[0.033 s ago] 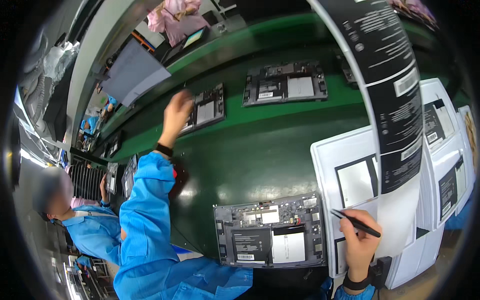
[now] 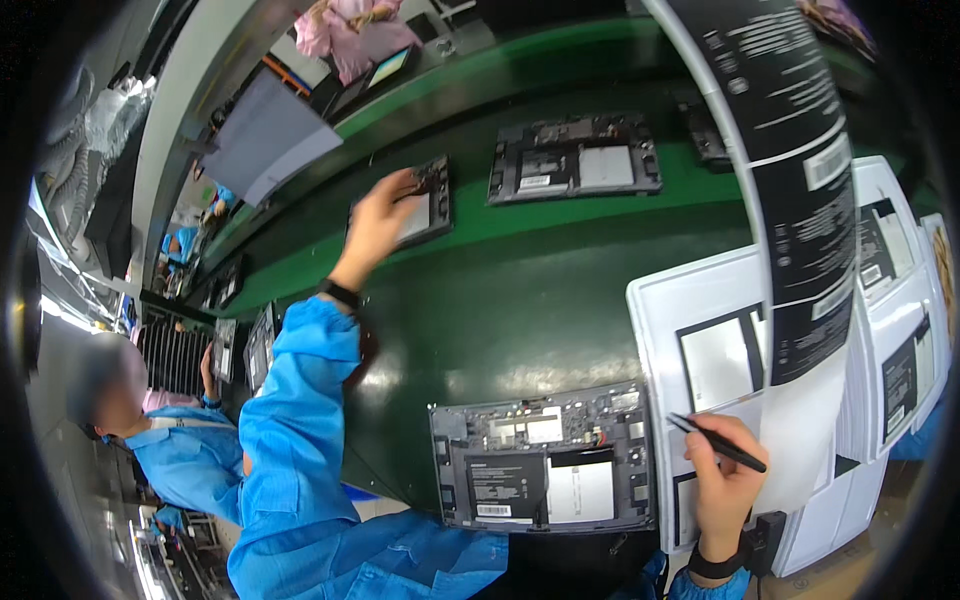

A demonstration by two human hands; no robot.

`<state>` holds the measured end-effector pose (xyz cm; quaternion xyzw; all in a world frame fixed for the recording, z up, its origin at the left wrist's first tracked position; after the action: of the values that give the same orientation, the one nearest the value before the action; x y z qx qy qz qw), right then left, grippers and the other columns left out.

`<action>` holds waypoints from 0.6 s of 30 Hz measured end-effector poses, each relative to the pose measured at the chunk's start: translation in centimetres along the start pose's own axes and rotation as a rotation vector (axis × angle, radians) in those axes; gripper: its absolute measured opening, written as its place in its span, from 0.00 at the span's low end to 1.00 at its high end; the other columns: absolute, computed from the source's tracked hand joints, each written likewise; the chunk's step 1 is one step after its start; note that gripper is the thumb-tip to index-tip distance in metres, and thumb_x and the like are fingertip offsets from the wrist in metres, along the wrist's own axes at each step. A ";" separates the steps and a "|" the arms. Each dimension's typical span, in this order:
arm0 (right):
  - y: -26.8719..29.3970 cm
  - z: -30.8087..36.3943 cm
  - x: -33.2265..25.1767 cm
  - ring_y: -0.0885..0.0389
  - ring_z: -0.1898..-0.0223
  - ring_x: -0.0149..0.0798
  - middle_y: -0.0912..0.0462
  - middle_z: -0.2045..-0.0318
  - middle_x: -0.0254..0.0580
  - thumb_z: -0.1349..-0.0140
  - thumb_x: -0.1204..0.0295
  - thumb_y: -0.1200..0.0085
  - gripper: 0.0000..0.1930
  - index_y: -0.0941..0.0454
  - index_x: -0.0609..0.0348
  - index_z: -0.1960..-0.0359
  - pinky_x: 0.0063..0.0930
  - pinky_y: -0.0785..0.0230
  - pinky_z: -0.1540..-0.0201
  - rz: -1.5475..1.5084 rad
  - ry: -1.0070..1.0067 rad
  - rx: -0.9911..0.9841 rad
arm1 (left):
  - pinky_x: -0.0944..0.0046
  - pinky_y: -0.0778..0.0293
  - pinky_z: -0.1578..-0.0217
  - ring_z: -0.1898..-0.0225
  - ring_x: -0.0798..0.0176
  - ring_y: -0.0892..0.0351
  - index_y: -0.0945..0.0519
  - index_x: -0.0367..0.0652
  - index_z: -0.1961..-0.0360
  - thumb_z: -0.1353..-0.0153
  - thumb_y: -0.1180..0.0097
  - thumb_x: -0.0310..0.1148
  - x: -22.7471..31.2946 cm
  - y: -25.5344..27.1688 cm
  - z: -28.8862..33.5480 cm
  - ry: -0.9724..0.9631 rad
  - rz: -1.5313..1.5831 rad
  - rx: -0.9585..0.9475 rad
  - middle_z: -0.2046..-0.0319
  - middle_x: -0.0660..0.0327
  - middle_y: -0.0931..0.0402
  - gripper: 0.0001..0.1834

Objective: Connecting internal ribbon cables and components inside a tablet or laptop device on a factory assembly line.

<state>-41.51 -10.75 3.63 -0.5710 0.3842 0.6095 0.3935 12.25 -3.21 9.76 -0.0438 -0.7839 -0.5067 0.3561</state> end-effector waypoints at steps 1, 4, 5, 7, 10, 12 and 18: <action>0.1 0.1 -0.3 0.20 0.69 0.29 0.17 0.62 0.43 0.38 0.83 0.38 0.09 0.17 0.71 0.56 0.19 0.29 0.65 0.009 0.011 0.023 | 0.52 0.30 0.35 0.32 0.49 0.27 0.33 0.35 0.29 0.33 0.40 0.34 3.5 -3.6 0.1 -0.180 -0.163 -0.084 0.35 0.39 0.28 0.33; 0.8 0.2 -0.2 0.20 0.69 0.28 0.17 0.63 0.41 0.38 0.82 0.38 0.09 0.17 0.70 0.56 0.18 0.28 0.66 0.039 -0.008 0.044 | 0.47 0.37 0.31 0.29 0.43 0.34 0.39 0.37 0.27 0.31 0.42 0.37 5.2 -12.1 -1.5 -0.231 -0.296 -0.082 0.33 0.35 0.33 0.35; 0.8 0.1 -0.1 0.20 0.69 0.28 0.17 0.64 0.41 0.38 0.82 0.38 0.09 0.17 0.70 0.56 0.18 0.28 0.66 0.048 -0.013 0.059 | 0.48 0.39 0.30 0.29 0.42 0.36 0.40 0.38 0.26 0.30 0.44 0.36 4.5 -14.0 -2.0 -0.194 -0.438 -0.059 0.32 0.34 0.34 0.35; 0.1 -0.1 -0.2 0.20 0.71 0.26 0.16 0.65 0.40 0.38 0.82 0.38 0.09 0.16 0.70 0.56 0.17 0.29 0.67 0.045 0.002 0.027 | 0.48 0.33 0.34 0.36 0.34 0.29 0.39 0.39 0.26 0.31 0.46 0.31 4.4 -13.9 -2.2 -0.257 -0.409 0.086 0.37 0.31 0.31 0.33; 0.0 -0.1 -0.4 0.21 0.71 0.26 0.16 0.67 0.39 0.38 0.81 0.38 0.09 0.16 0.70 0.56 0.17 0.30 0.69 0.041 0.006 0.034 | 0.47 0.22 0.47 0.55 0.31 0.18 0.36 0.35 0.29 0.34 0.47 0.22 5.6 -11.6 -2.3 -0.297 -0.084 0.161 0.49 0.36 0.23 0.32; 0.3 0.1 -0.2 0.21 0.72 0.26 0.17 0.68 0.39 0.37 0.81 0.38 0.09 0.16 0.69 0.55 0.17 0.30 0.69 0.057 -0.002 0.054 | 0.48 0.21 0.49 0.57 0.37 0.18 0.34 0.32 0.33 0.33 0.48 0.22 5.9 -12.7 -3.0 0.056 0.455 0.134 0.53 0.41 0.22 0.27; 1.0 0.7 0.7 0.21 0.71 0.27 0.16 0.67 0.40 0.36 0.80 0.38 0.10 0.17 0.70 0.54 0.18 0.30 0.68 0.039 0.027 0.059 | 0.59 0.23 0.70 0.65 0.56 0.23 0.27 0.32 0.51 0.27 0.48 0.29 5.5 -17.1 -3.0 0.642 1.161 -0.262 0.62 0.53 0.23 0.11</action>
<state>-42.76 -10.49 3.01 -0.5598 0.4186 0.5975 0.3930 2.38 -15.53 0.71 -0.3479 -0.4209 -0.3121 0.7774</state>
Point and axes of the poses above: each hand's wrist, its own z-axis away from the middle knuckle, its own y-axis out of the back of the hand, x = y × z, the point moved 10 cm from there along -z, towards the middle knuckle
